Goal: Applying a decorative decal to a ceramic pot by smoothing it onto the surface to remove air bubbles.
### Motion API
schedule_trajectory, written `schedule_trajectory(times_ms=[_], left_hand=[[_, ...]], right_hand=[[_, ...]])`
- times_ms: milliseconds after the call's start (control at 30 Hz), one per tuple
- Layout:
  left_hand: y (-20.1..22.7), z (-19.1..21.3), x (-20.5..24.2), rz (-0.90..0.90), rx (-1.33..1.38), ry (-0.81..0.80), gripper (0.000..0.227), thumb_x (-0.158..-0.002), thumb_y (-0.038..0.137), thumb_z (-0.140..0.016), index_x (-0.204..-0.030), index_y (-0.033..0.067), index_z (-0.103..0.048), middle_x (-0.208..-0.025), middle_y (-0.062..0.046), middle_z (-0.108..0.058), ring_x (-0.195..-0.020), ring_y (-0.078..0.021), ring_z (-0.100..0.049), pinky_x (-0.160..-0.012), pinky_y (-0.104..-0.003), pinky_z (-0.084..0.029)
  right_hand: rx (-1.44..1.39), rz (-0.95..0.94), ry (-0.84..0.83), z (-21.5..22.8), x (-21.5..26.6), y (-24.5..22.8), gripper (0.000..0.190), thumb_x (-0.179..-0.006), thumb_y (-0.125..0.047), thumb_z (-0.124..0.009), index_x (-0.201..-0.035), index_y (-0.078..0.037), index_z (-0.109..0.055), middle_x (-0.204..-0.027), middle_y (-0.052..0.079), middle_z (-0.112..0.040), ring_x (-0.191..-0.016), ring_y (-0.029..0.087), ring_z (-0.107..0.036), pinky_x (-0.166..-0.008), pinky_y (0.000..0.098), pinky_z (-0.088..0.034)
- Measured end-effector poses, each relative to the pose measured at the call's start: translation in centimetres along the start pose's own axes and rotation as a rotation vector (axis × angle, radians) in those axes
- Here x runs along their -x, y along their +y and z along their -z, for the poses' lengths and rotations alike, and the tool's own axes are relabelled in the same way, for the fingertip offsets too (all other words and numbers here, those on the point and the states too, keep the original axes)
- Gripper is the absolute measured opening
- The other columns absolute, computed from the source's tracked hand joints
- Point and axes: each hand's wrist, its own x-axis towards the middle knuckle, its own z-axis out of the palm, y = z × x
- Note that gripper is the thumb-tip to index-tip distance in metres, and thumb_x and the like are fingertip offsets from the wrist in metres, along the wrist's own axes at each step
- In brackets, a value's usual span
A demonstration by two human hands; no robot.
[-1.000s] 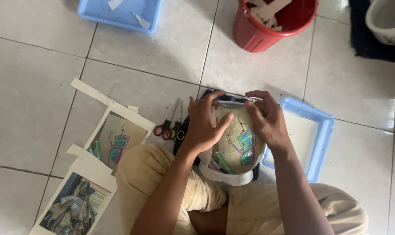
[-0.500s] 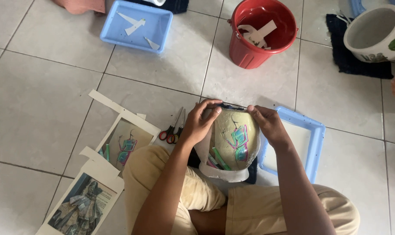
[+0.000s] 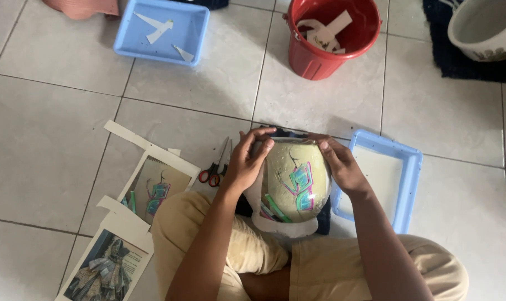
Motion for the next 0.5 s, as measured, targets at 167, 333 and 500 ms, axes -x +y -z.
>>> schedule_trajectory(times_ms=[167, 333, 500], left_hand=[[4.3, -0.1, 0.6, -0.018, -0.020, 0.027, 0.028, -0.098, 0.030, -0.059, -0.123, 0.0163, -0.062, -0.100, -0.009, -0.071, -0.114, -0.0267, -0.062, -0.117, -0.059, 0.004], [3.5, -0.1, 0.9, -0.069, 0.011, 0.047, 0.029, -0.099, 0.029, -0.060, -0.125, 0.0166, -0.061, -0.101, -0.007, -0.071, -0.116, -0.0233, -0.061, -0.117, -0.059, 0.004], [6.3, 0.7, 3.3, -0.045, -0.019, 0.053, 0.049, -0.104, 0.036, -0.042, -0.145, 0.0095, -0.040, -0.136, -0.022, -0.053, -0.137, -0.0409, -0.036, -0.115, -0.063, -0.005]], right_hand=[[-0.021, 0.004, -0.042, 0.1, -0.1, 1.1, 0.050, -0.099, -0.041, -0.045, -0.112, 0.005, -0.060, -0.097, 0.022, -0.058, -0.084, 0.032, -0.061, -0.083, 0.0509, -0.050], [-0.136, 0.013, -0.002, -0.5, 0.3, 0.8, 0.052, -0.103, -0.040, -0.031, -0.112, 0.003, -0.058, -0.106, 0.022, -0.058, -0.098, 0.030, -0.060, -0.091, 0.0475, -0.047], [-0.190, -0.037, -0.028, -0.4, 0.6, 0.9, 0.066, -0.100, -0.049, -0.024, -0.131, 0.003, -0.049, -0.130, 0.029, -0.048, -0.126, 0.044, -0.044, -0.109, 0.0563, -0.028]])
